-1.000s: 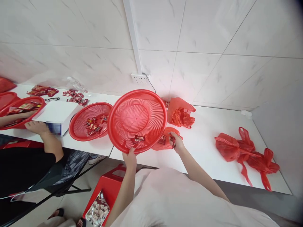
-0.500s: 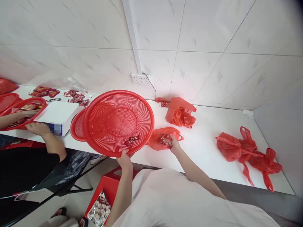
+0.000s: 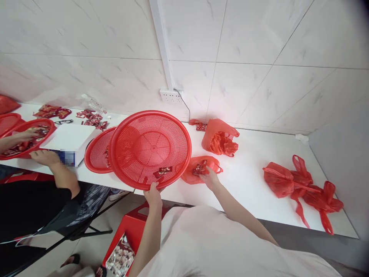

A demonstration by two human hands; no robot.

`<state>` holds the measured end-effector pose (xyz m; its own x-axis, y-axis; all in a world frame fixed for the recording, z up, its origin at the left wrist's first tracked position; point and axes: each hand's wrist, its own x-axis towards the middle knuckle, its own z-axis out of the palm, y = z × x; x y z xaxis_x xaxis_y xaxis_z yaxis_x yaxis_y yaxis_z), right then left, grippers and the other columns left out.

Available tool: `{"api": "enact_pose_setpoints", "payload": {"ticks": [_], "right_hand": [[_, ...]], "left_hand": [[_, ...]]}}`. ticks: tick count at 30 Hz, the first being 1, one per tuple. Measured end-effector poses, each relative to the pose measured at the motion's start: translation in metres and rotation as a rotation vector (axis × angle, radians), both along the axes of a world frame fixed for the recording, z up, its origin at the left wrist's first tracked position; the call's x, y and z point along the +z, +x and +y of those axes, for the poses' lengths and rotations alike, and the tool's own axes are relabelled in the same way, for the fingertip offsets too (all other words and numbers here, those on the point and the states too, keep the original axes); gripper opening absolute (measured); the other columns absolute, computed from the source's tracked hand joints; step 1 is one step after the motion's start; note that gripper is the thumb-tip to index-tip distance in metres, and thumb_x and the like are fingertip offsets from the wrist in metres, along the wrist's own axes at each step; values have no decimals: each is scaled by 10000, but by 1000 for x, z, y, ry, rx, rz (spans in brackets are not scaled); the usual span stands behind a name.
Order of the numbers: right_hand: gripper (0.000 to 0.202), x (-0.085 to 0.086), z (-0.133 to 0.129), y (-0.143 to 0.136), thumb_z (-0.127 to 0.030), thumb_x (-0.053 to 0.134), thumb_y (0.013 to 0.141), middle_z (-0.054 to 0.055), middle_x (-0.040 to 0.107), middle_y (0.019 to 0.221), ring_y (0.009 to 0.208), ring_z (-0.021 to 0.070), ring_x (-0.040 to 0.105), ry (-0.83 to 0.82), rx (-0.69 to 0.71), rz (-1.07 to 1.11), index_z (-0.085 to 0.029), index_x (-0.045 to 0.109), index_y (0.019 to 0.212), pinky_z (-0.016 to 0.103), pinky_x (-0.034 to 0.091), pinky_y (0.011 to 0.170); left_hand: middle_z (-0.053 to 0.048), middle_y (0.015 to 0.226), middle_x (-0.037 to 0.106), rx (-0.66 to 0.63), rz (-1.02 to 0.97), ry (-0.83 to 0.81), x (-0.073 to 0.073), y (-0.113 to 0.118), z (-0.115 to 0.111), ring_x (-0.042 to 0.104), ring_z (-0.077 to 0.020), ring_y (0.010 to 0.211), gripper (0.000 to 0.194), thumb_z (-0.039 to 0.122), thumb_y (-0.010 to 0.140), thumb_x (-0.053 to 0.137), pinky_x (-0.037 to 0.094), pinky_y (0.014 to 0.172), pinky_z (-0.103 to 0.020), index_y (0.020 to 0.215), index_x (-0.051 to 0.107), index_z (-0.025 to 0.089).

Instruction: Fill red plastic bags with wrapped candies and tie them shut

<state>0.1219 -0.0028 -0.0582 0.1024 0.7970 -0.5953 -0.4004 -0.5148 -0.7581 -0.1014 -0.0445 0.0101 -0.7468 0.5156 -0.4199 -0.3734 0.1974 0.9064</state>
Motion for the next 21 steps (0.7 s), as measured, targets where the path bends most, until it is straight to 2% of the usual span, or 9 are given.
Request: {"api": "enact_pose_setpoints", "payload": {"ticks": [2, 3, 5, 7, 9, 13, 15, 18, 21], "right_hand": [[236, 3, -9, -6, -368, 477, 911, 108, 695, 1001, 989, 222, 678, 0, -13, -91, -206, 606, 1026, 348, 588, 806], [277, 6, -15, -10, -377, 508, 897, 107, 674, 1109, 1079, 225, 644, 53, -24, -164, -215, 595, 1104, 360, 571, 859], [362, 17, -23, -15, -389, 525, 898, 104, 575, 1329, 1248, 229, 534, 311, 38, -389, -231, 565, 1221, 392, 507, 979], [369, 30, -24, -19, -399, 498, 928, 93, 485, 1444, 1347, 230, 429, 580, 203, -598, -240, 576, 1252, 425, 403, 1089], [396, 43, -18, -23, -432, 488, 943, 84, 443, 1491, 1401, 252, 353, 707, 431, -747, -250, 586, 1280, 466, 300, 1149], [602, 54, -3, -29, -546, 545, 897, 76, 337, 1566, 1433, 341, 279, 594, 786, -907, -307, 450, 1442, 558, 231, 1137], [541, 55, 0, -29, -530, 496, 928, 76, 408, 1527, 1380, 347, 365, 536, 906, -923, -327, 471, 1429, 556, 263, 1104], [437, 60, -1, -21, -509, 431, 960, 66, 584, 1370, 1242, 332, 493, 568, 1009, -905, -336, 580, 1333, 527, 332, 1034], [438, 67, -2, -9, -544, 533, 906, 49, 655, 1255, 1144, 306, 544, 662, 1081, -801, -348, 615, 1289, 475, 371, 994]], "left_hand": [[-68, 954, 626, -20, -4, -14, 1, 1, 2, 651, -231, 864, 307, 126, 597, 629, 613, 719, -435, 895, 561, 152], [-67, 957, 630, -26, -4, -31, 2, 3, 2, 650, -227, 857, 319, 119, 593, 631, 613, 717, -435, 904, 570, 151], [-71, 957, 644, -63, -6, -61, 4, 9, 2, 650, -225, 842, 340, 112, 595, 637, 612, 708, -432, 930, 592, 148], [-80, 941, 662, -152, -33, -57, 5, 20, 1, 656, -226, 823, 338, 117, 609, 633, 609, 705, -424, 945, 619, 142], [-86, 927, 680, -251, -82, -38, 6, 36, -1, 666, -226, 810, 348, 116, 612, 616, 605, 709, -414, 957, 643, 141], [-82, 923, 699, -387, -155, -29, 5, 63, -3, 686, -235, 850, 389, 107, 590, 605, 595, 733, -386, 973, 662, 147], [-75, 896, 701, -438, -170, -28, 4, 69, -2, 687, -235, 863, 366, 110, 580, 610, 590, 734, -365, 940, 667, 145], [-67, 825, 696, -463, -185, -57, 0, 69, 1, 686, -236, 835, 307, 120, 565, 600, 588, 711, -353, 865, 662, 133], [-59, 747, 676, -436, -211, -83, -5, 66, 4, 686, -229, 780, 247, 140, 568, 574, 587, 694, -363, 807, 637, 126]]}}
